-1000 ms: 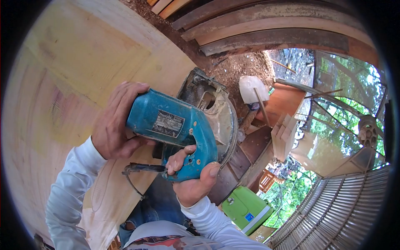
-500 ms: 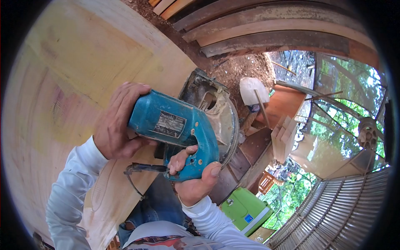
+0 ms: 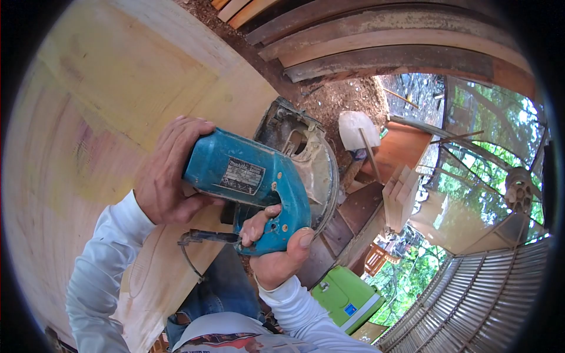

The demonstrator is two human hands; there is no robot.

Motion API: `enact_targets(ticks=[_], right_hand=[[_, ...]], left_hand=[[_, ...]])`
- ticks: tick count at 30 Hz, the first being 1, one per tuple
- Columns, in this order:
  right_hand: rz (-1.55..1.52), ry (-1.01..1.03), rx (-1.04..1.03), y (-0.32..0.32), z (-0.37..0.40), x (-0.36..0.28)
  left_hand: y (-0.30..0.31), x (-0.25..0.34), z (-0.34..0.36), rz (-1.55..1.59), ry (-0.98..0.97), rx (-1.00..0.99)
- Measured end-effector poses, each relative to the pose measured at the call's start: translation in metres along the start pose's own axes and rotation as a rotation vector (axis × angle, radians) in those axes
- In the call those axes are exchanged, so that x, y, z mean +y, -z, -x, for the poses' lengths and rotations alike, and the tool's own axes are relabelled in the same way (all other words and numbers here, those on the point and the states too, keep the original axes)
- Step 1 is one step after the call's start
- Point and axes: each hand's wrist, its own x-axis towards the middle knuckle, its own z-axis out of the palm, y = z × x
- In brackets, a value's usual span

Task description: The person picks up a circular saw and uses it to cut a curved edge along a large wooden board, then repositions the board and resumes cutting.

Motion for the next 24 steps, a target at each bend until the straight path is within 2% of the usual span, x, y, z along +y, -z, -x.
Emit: enact_targets(ticks=[18,24], right_hand=[[0.061,0.019,-0.031,0.0034,-0.0035,-0.0041],[-0.019,0.076,-0.056,0.0072,-0.0055,-0.0013]], left_hand=[[-0.0013,-0.0002,0.0,-0.003,-0.012,0.019],[-0.0024,-0.0004,0.0017,-0.018,0.004,0.011]])
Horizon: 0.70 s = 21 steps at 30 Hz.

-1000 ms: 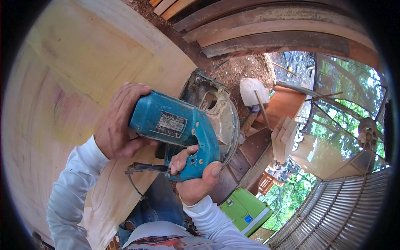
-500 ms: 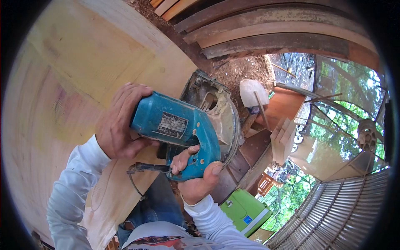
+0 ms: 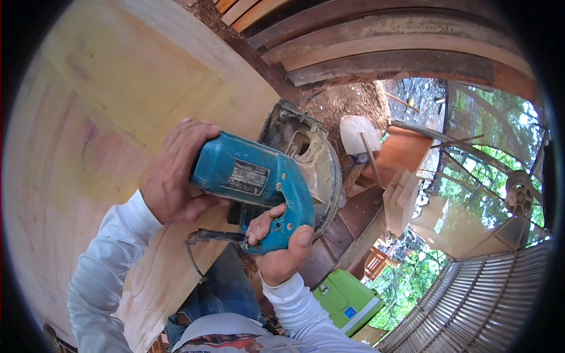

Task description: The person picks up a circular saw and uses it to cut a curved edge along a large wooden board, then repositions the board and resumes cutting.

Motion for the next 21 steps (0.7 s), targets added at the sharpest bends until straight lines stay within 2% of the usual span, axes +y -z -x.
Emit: enact_targets(ticks=[3,21], right_hand=[[0.114,-0.019,0.029,-0.003,-0.002,-0.004],[0.148,0.008,0.041,-0.005,-0.015,-0.009]], left_hand=[[0.0,0.003,-0.002,-0.013,0.003,0.01],[-0.003,0.006,-0.008,-0.034,0.034,0.033]])
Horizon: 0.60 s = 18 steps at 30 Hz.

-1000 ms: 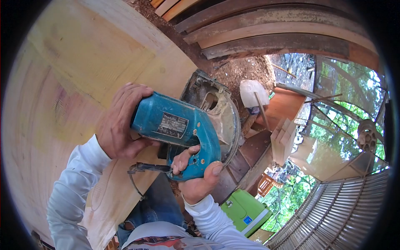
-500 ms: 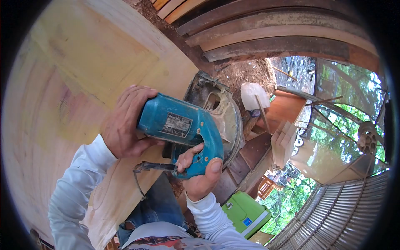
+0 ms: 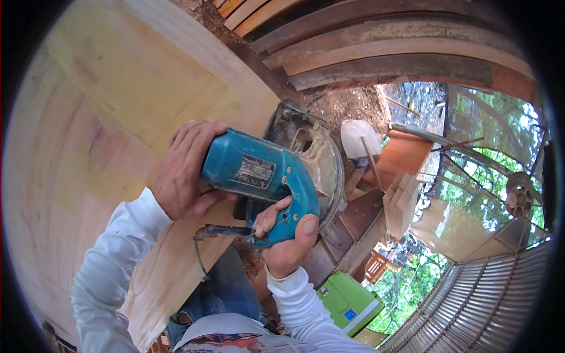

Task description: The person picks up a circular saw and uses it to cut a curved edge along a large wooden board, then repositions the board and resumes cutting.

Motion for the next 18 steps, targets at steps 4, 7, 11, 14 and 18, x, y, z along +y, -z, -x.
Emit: enact_targets(ticks=[4,7,11,14,18], right_hand=[[-0.02,-0.024,0.02,-0.003,-0.001,-0.002],[-0.029,-0.023,0.022,-0.003,-0.004,-0.003],[-0.037,-0.004,0.004,-0.002,-0.007,-0.001],[-0.066,0.004,-0.008,-0.003,-0.01,-0.003],[-0.069,0.005,-0.004,-0.004,-0.013,-0.005]], left_hand=[[-0.001,-0.004,0.0,-0.034,-0.012,-0.02],[-0.001,-0.004,-0.001,-0.033,-0.004,-0.016],[-0.001,-0.003,-0.003,-0.041,0.002,-0.012],[-0.001,-0.004,-0.004,-0.043,0.014,-0.012],[-0.002,-0.002,-0.007,-0.022,0.034,0.011]])
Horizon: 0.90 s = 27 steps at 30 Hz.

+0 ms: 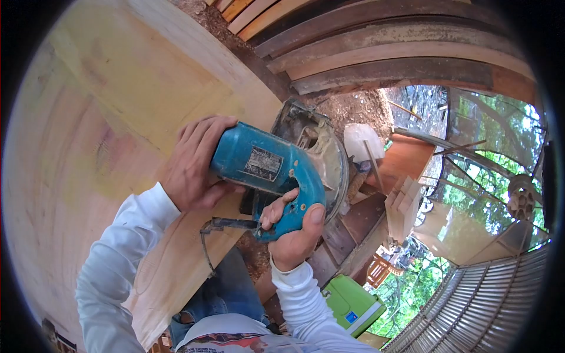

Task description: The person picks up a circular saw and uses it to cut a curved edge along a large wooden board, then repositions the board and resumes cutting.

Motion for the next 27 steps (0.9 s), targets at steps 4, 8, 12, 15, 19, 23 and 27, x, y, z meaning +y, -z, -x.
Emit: enact_targets(ticks=[4,8,12,15,19,23,27], right_hand=[[0.028,0.015,0.016,-0.005,-0.005,-0.002],[0.06,0.019,0.012,-0.006,-0.016,-0.004],[0.032,0.038,0.018,-0.009,-0.03,-0.01],[0.049,0.063,0.002,-0.009,-0.036,-0.012],[0.073,0.106,0.011,-0.007,-0.032,-0.009],[0.069,0.101,0.041,-0.004,-0.013,-0.002],[0.03,0.047,0.056,0.008,0.018,0.007]], left_hand=[[0.0,0.0,-0.003,0.003,0.013,0.013],[-0.002,-0.006,-0.01,-0.043,0.006,0.012],[-0.008,-0.007,-0.018,-0.056,0.015,0.052],[-0.009,-0.006,-0.021,-0.08,0.019,0.07],[-0.008,0.003,-0.019,-0.081,0.062,0.056],[-0.006,0.007,-0.009,-0.085,0.013,0.024],[-0.013,0.015,0.011,-0.072,0.004,-0.006]])
